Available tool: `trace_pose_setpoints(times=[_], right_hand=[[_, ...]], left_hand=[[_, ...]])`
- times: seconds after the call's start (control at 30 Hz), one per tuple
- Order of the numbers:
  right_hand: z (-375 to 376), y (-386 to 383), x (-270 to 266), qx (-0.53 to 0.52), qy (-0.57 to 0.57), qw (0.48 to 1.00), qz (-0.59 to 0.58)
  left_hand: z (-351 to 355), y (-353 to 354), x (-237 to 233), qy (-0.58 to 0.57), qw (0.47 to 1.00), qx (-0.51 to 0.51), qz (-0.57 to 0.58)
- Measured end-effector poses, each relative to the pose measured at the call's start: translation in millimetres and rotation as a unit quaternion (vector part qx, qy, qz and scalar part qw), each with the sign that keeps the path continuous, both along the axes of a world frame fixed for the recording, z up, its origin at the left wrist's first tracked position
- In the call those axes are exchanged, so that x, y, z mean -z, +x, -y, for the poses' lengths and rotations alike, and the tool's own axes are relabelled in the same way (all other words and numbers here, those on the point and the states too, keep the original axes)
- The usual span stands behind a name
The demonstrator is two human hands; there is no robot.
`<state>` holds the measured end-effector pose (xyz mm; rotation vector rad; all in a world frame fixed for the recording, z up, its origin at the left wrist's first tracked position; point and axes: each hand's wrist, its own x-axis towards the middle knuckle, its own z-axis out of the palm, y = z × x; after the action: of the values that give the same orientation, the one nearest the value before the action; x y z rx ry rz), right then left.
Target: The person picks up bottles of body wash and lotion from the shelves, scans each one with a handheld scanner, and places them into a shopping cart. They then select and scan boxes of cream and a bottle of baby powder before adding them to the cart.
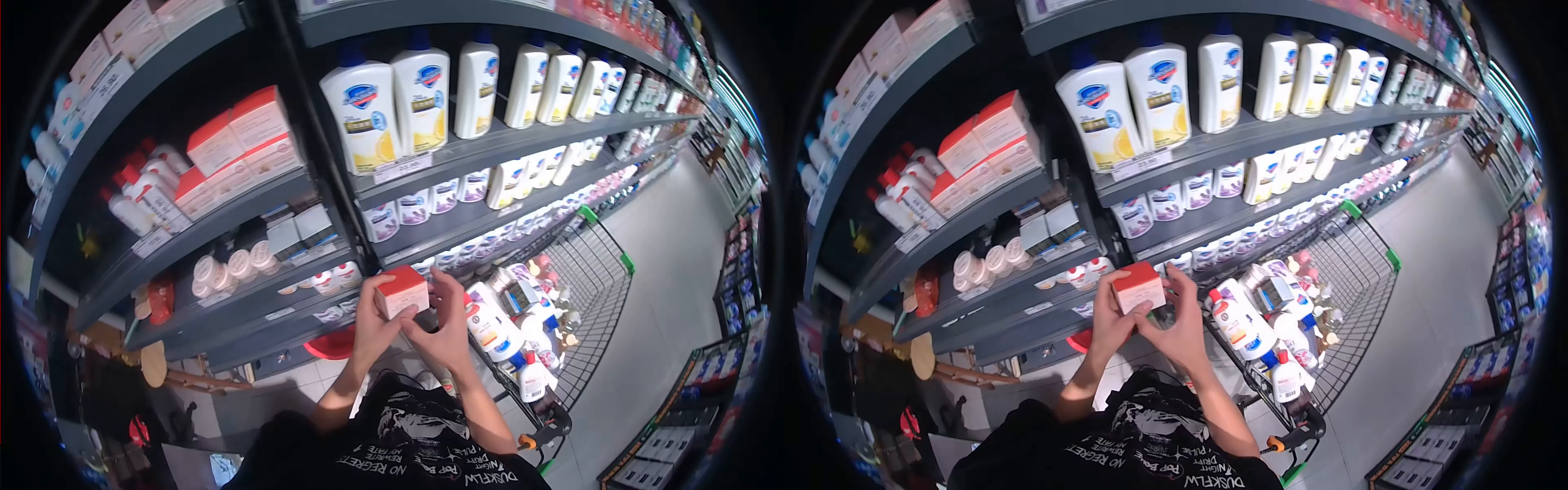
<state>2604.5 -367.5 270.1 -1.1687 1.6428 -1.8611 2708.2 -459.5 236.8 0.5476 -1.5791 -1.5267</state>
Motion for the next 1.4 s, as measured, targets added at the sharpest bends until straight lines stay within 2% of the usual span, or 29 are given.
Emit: trace_pose_setpoints(times=[0.03,0.07,0.13,0.17,0.23,0.33,0.5,0.57,0.67,0.77,0.8,0.87,1.03,1.1,1.2,1.33,1.4], right_hand=[[2,2,4,-0.048,-0.06,0.993,0.095],[4,3,9,-0.062,-0.075,0.981,0.169],[11,0,39,-0.051,-0.04,0.979,0.194],[13,-1,57,-0.049,-0.016,0.98,0.194],[13,3,80,-0.05,0.062,0.989,0.127],[14,11,100,-0.039,0.041,0.991,0.122],[12,9,94,0.012,0.072,0.993,0.092],[11,8,90,0.006,0.092,0.995,0.028],[12,9,92,0.002,0.086,0.996,0.019],[13,8,97,0.015,0.087,0.996,0.005],[13,7,100,0.007,0.093,0.996,0.004],[12,6,105,0.001,0.096,0.995,0.001],[11,6,102,-0.005,0.112,0.993,-0.023],[8,6,94,-0.002,0.114,0.993,-0.045],[9,5,96,-0.002,0.125,0.99,-0.068],[10,6,100,-0.009,0.133,0.989,-0.063],[10,4,102,-0.012,0.141,0.988,-0.062]], left_hand=[[-1,10,-19,0.093,0.994,0.009,-0.065],[4,23,-26,0.073,0.996,0.009,-0.057],[13,42,-40,0.011,0.998,-0.05,-0.031],[17,51,-48,-0.043,0.995,-0.094,-0.006],[27,69,-65,-0.033,0.993,-0.106,-0.033],[41,99,-91,-0.154,0.972,-0.178,-0.017],[61,153,-164,-0.346,0.901,-0.262,0.014],[73,170,-194,-0.374,0.881,-0.29,0.018],[90,179,-237,-0.427,0.844,-0.32,0.059],[112,179,-268,-0.471,0.801,-0.338,0.147],[117,178,-276,-0.473,0.801,-0.337,0.145],[127,176,-290,-0.508,0.75,-0.318,0.28],[152,176,-304,-0.501,0.755,-0.283,0.315],[163,180,-307,-0.466,0.781,-0.245,0.336],[171,182,-310,-0.449,0.79,-0.229,0.348],[180,182,-315,-0.433,0.804,-0.228,0.339],[181,177,-317,-0.414,0.795,-0.246,0.369]])
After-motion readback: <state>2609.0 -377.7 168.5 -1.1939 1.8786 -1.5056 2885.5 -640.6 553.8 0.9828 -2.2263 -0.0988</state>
